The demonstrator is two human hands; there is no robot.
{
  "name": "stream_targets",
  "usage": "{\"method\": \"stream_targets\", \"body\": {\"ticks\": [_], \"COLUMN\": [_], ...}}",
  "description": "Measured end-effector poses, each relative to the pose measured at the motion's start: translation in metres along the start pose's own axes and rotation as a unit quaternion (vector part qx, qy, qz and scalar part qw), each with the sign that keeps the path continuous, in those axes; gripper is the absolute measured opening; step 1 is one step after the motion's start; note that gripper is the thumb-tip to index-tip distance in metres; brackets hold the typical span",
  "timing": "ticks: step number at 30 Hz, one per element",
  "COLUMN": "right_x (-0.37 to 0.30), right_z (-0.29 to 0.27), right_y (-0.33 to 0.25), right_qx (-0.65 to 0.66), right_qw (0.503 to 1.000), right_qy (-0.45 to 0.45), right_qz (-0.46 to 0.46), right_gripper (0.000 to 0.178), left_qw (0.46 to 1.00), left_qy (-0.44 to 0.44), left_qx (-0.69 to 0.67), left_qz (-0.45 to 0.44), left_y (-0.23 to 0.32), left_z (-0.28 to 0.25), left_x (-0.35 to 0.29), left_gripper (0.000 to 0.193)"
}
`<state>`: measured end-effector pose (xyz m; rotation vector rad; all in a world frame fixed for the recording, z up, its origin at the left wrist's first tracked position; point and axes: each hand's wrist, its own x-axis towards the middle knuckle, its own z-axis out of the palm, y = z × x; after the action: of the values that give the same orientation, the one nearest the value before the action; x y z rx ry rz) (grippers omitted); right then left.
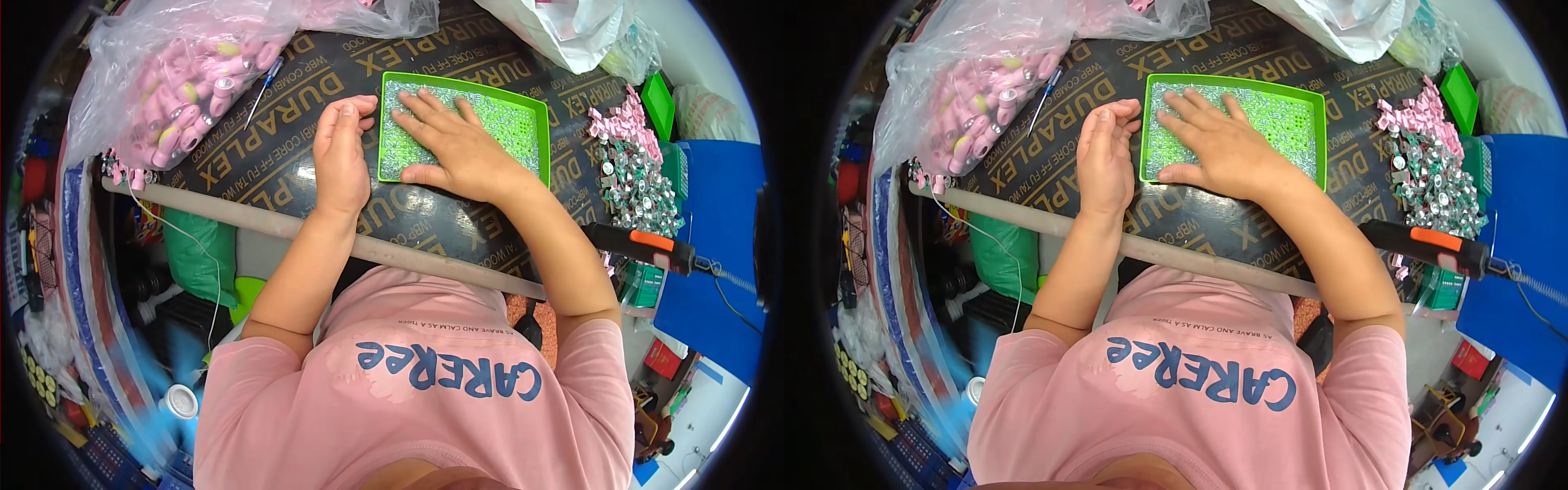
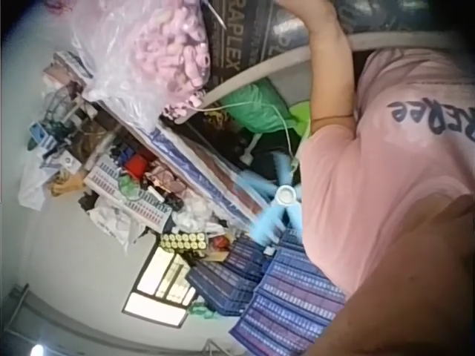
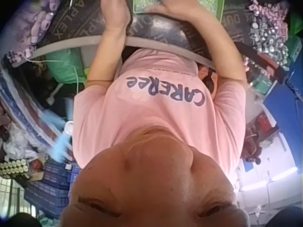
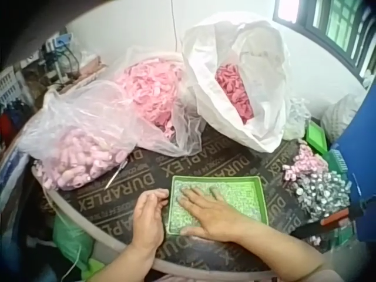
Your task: Sorting and assembling small plastic toy components and metallic parts at a workbench using a handheld tool.
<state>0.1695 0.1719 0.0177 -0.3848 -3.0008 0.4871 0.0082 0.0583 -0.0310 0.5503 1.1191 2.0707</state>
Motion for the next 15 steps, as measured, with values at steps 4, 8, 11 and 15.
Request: {"method": "stream_targets", "body": {"ticks": [4,8,11,15], "right_x": [-0.032,-0.076,-0.069,-0.026], "right_z": [-0.019,-0.030,-0.024,-0.010], "right_y": [-0.013,-0.003,0.007,-0.009], "right_qx": [0.011,-0.042,-0.038,-0.015], "right_qw": [0.998,0.992,0.985,0.991], "right_qy": [-0.058,-0.047,-0.020,0.009], "right_qz": [-0.001,0.109,0.167,0.135], "right_gripper": [0.089,0.096,0.100,0.101], "left_qw": [1.000,0.998,0.928,0.791], "left_qy": [-0.005,0.009,-0.100,-0.214], "left_qx": [-0.001,0.063,0.346,0.555], "left_qz": [-0.004,0.015,0.099,0.142], "left_y": [0.002,0.016,0.045,0.037], "left_z": [-0.005,0.004,0.019,0.023], "left_x": [-0.005,-0.002,0.027,0.118], "left_gripper": [0.024,0.022,0.021,0.022]}}
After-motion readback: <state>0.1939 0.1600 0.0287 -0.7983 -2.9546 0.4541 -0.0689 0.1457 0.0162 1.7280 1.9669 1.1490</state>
